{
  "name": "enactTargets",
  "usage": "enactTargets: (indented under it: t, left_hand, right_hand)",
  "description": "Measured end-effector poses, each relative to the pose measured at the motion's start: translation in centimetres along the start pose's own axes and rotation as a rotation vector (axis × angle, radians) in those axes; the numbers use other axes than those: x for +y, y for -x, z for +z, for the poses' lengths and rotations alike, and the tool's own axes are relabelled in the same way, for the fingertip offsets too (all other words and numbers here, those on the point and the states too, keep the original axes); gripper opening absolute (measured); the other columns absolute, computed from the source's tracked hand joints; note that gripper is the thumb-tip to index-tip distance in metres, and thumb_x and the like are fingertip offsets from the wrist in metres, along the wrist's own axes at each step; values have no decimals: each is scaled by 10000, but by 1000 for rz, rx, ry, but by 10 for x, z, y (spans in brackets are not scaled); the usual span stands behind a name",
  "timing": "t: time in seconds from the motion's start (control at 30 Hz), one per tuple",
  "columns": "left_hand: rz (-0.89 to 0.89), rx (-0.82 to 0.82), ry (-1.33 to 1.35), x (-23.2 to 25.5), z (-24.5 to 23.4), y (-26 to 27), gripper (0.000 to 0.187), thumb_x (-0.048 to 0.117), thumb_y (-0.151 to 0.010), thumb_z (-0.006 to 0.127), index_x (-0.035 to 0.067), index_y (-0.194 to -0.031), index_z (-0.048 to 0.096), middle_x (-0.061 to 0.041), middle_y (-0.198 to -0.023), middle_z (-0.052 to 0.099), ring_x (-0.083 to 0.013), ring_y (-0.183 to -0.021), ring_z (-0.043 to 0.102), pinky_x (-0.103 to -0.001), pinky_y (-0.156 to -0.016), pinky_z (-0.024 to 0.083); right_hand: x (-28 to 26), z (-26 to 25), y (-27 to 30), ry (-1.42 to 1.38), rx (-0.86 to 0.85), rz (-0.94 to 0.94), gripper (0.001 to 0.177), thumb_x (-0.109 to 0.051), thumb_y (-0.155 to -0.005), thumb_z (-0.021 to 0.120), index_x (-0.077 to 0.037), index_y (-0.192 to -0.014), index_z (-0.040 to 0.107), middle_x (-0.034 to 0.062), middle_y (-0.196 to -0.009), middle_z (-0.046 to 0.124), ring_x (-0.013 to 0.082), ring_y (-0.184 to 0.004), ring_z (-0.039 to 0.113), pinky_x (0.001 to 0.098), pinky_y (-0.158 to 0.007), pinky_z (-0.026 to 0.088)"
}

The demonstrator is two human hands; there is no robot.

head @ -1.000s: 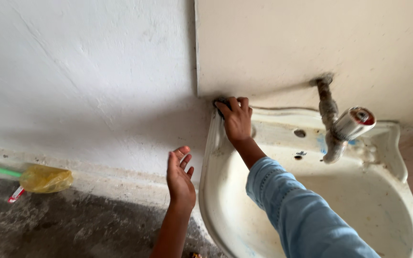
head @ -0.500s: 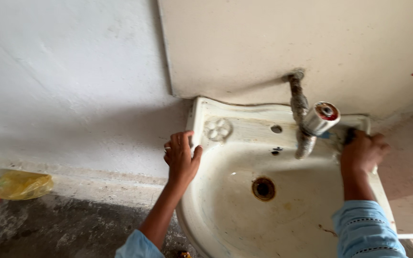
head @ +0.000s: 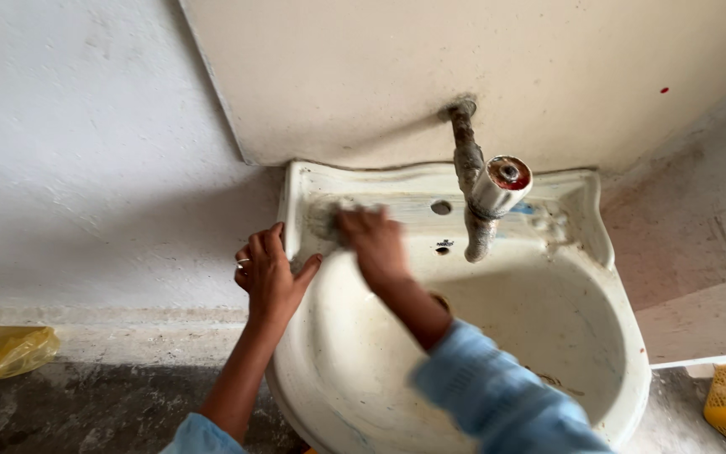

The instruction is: The person scrubs a white ceramic wall-mounted sink using a dark scouring pad. They clean the basin, rim, and the wall area around the faucet, repeatedly scrubbing the same surfaces.

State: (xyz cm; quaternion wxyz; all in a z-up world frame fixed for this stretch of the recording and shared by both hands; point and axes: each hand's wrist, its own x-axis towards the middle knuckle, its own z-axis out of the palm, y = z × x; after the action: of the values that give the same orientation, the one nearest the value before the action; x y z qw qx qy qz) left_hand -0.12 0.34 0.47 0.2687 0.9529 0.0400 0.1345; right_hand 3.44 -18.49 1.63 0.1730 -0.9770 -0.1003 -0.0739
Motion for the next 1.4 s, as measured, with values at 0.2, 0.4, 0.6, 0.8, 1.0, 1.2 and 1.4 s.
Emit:
enactTargets:
  t: [0.2, 0.4, 0.6, 0.8, 1.0, 1.2, 1.4]
  left_hand:
    - [-29, 18, -5, 0, -1, 4, 961, 528, -704, 878, 104, -1449, 444, -184, -1382, 432, -405, -1281, 339, -618, -937, 356]
    - [-11, 14, 2, 1, -2, 6, 947, 540, -712, 863, 105, -1444, 451, -178, -1375, 430, -392, -1291, 316, -596, -929, 329]
    - [3, 36, -74, 0, 0, 7, 945, 563, -716, 841, 99, -1447, 463, -168, -1392, 429, -385, -1294, 317, -591, -943, 323]
    - [13, 48, -56, 0, -1, 6, 932, 549, -713, 849, 101, -1439, 473, -170, -1383, 424, -398, -1288, 306, -598, -939, 317]
    - [-23, 32, -77, -1, 0, 7, 889, 570, -745, 837, 90, -1418, 509, -149, -1394, 422, -385, -1290, 317, -589, -947, 323]
    - [-2, 80, -89, -5, 3, 5, 918, 588, -700, 854, 94, -1400, 524, -172, -1376, 429, -386, -1275, 314, -577, -945, 311]
    - [19, 68, -154, 2, -4, 8, 870, 549, -740, 857, 97, -1408, 532, -167, -1385, 439, -380, -1286, 314, -564, -924, 304]
  right_hand:
    - [252, -84, 86, 407, 296, 673, 310, -280, -1128, 481, -66, -1318, 600, 171, -1145, 692, 301, -982, 665, 418, -752, 530]
    - [196, 60, -35, 544, 377, 338, 536, -239, -933, 537, -38, -1428, 494, 259, -1308, 594, 387, -1222, 564, 532, -955, 478]
    - [-16, 16, -55, 151, -91, -54, 306, -233, -1020, 510, -132, -1289, 614, 170, -1354, 563, 344, -1190, 577, 477, -966, 564]
    - [115, -87, -11, -409, 247, 15, 259, -287, -978, 648, -124, -1147, 756, 95, -1144, 738, 271, -1051, 643, 434, -919, 517]
    - [203, -39, -27, -165, 633, 107, 305, -246, -952, 654, -79, -1206, 680, 121, -1162, 681, 299, -1067, 628, 409, -856, 533]
    - [111, 18, -79, 301, 379, -399, 455, -107, -1096, 489, -189, -1535, 576, 71, -1491, 608, 250, -1314, 517, 508, -1130, 454]
    - [134, -37, -54, -331, 229, 6, 363, -310, -1069, 539, -185, -1408, 570, 107, -1434, 566, 358, -1314, 466, 507, -1117, 387]
